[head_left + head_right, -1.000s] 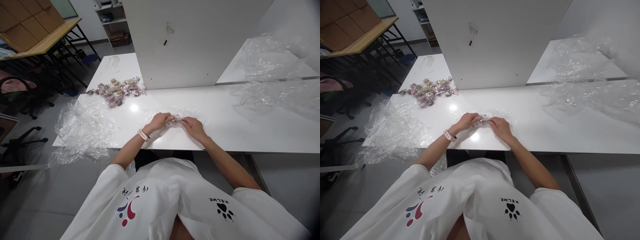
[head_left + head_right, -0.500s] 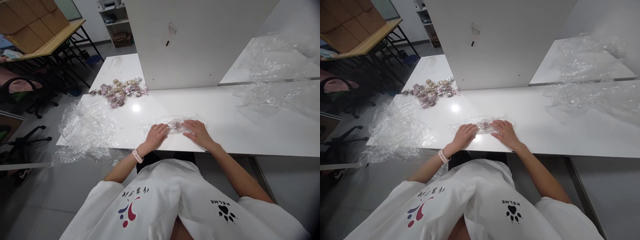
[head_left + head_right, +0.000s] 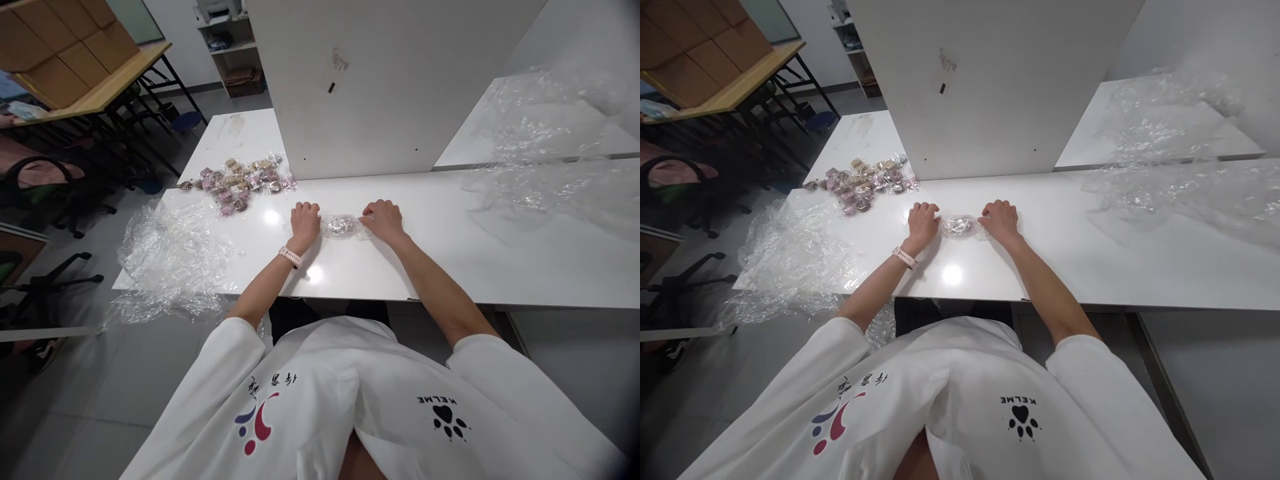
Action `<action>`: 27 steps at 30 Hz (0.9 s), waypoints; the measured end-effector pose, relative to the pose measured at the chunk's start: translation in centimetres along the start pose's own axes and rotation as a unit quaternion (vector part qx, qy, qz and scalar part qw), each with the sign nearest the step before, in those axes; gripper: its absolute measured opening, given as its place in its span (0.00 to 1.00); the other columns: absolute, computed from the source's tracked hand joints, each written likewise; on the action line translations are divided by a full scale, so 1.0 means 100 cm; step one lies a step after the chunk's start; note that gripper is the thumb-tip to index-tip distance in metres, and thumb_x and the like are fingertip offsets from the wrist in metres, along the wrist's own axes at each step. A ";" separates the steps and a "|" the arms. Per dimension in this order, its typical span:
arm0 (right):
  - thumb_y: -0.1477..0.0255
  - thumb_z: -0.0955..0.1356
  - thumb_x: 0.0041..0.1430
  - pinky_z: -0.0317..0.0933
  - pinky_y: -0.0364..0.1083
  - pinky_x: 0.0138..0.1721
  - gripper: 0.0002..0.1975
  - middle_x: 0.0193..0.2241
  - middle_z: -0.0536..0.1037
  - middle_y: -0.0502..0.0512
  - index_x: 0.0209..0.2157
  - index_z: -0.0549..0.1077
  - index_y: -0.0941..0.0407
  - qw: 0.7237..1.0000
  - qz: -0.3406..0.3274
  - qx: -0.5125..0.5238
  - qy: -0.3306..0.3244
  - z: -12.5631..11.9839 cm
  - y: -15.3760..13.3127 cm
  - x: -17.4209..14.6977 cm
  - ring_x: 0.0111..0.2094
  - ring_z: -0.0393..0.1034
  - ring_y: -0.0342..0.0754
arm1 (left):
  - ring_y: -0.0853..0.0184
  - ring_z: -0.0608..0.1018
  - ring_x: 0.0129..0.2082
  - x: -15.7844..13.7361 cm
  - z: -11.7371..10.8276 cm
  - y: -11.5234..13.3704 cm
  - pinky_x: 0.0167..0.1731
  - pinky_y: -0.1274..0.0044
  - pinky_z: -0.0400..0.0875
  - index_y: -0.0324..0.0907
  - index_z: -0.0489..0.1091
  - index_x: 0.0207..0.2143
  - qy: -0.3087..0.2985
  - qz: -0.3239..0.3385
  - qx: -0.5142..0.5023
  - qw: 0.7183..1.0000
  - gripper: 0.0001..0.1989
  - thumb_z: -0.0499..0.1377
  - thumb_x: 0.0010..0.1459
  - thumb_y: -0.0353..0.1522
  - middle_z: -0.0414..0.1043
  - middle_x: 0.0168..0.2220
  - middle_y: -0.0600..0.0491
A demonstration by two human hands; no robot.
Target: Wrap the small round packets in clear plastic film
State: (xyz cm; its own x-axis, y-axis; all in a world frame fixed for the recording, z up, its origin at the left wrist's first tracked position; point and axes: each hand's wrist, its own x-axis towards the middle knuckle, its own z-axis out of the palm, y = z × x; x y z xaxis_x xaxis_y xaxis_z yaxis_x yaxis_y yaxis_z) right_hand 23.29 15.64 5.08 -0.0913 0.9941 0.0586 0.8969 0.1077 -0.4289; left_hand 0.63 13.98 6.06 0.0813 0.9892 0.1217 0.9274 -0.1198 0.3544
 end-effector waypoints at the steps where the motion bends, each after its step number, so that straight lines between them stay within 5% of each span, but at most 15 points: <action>1: 0.69 0.66 0.60 0.56 0.60 0.54 0.10 0.48 0.77 0.62 0.41 0.78 0.55 0.998 -0.036 -0.024 0.045 0.000 -0.002 -0.006 0.53 0.65 0.62 | 0.50 0.68 0.57 -0.008 0.001 0.004 0.55 0.58 0.63 0.39 0.71 0.50 0.035 0.032 0.022 0.999 0.17 0.52 0.60 0.25 0.71 0.55 0.39; 5: 0.68 0.57 0.69 0.54 0.61 0.56 0.19 0.55 0.73 0.61 0.51 0.75 0.54 0.983 -0.119 -0.013 0.138 0.002 -0.007 -0.045 0.57 0.60 0.61 | 0.48 0.56 0.68 -0.043 0.015 0.011 0.65 0.53 0.48 0.36 0.61 0.62 0.027 0.091 0.027 0.995 0.26 0.52 0.60 0.25 0.59 0.66 0.38; 8: 0.62 0.55 0.70 0.58 0.61 0.57 0.23 0.55 0.72 0.63 0.55 0.73 0.55 0.988 -0.104 0.068 0.089 0.021 -0.006 -0.071 0.57 0.62 0.61 | 0.51 0.52 0.71 -0.044 0.035 0.008 0.68 0.52 0.42 0.34 0.62 0.62 -0.007 0.022 -0.025 0.999 0.26 0.48 0.61 0.24 0.57 0.67 0.38; 11: 0.53 0.56 0.68 0.55 0.64 0.61 0.29 0.60 0.68 0.65 0.61 0.67 0.55 0.982 -0.025 0.172 0.066 0.042 -0.006 -0.081 0.63 0.58 0.61 | 0.55 0.53 0.71 -0.027 0.044 0.011 0.68 0.54 0.45 0.37 0.68 0.56 0.030 -0.078 -0.168 0.982 0.22 0.44 0.66 0.25 0.60 0.67 0.42; 14: 0.44 0.58 0.64 0.58 0.61 0.62 0.37 0.65 0.62 0.63 0.66 0.59 0.51 0.941 0.075 0.326 0.052 0.044 -0.010 -0.081 0.66 0.56 0.59 | 0.59 0.65 0.66 -0.015 0.038 0.031 0.64 0.60 0.60 0.39 0.70 0.53 0.045 -0.152 -0.410 0.898 0.18 0.46 0.68 0.29 0.67 0.62 0.44; 18: 0.41 0.61 0.60 0.66 0.56 0.57 0.37 0.62 0.68 0.59 0.62 0.64 0.49 0.823 0.096 0.560 0.006 0.018 -0.019 -0.080 0.62 0.64 0.56 | 0.67 0.78 0.49 -0.027 0.031 0.068 0.49 0.74 0.73 0.40 0.70 0.53 -0.077 -0.165 -0.670 0.719 0.15 0.51 0.67 0.32 0.75 0.52 0.47; 21: 0.46 0.70 0.53 0.67 0.54 0.55 0.31 0.55 0.75 0.57 0.52 0.73 0.50 0.748 0.096 0.656 -0.030 0.000 -0.020 -0.089 0.57 0.70 0.55 | 0.70 0.79 0.41 -0.044 0.036 0.085 0.42 0.78 0.74 0.41 0.72 0.49 -0.155 -0.163 -0.733 0.642 0.12 0.54 0.66 0.32 0.76 0.46 0.48; 24: 0.54 0.76 0.48 0.69 0.53 0.51 0.26 0.47 0.80 0.56 0.45 0.76 0.53 0.739 0.145 0.658 -0.015 -0.002 -0.015 -0.106 0.49 0.74 0.55 | 0.71 0.78 0.35 -0.055 0.045 0.092 0.36 0.79 0.74 0.41 0.74 0.46 -0.175 -0.174 -0.717 0.652 0.11 0.58 0.64 0.35 0.77 0.41 0.50; 27: 0.54 0.76 0.49 0.70 0.53 0.46 0.24 0.41 0.80 0.55 0.44 0.76 0.53 0.772 0.157 0.616 -0.006 0.004 -0.004 -0.122 0.42 0.75 0.54 | 0.70 0.77 0.34 -0.061 0.045 0.096 0.34 0.78 0.73 0.41 0.75 0.45 -0.159 -0.160 -0.642 0.732 0.13 0.58 0.64 0.38 0.77 0.37 0.51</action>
State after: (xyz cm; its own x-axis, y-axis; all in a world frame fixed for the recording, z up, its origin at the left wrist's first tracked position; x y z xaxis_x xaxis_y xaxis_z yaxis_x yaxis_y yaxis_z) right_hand 23.85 3.51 4.16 0.0366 0.9729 -0.2285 -0.2166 -0.2155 -0.9522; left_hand 10.67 7.18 4.55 0.2057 0.9289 -0.3080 -0.1748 0.3445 0.9224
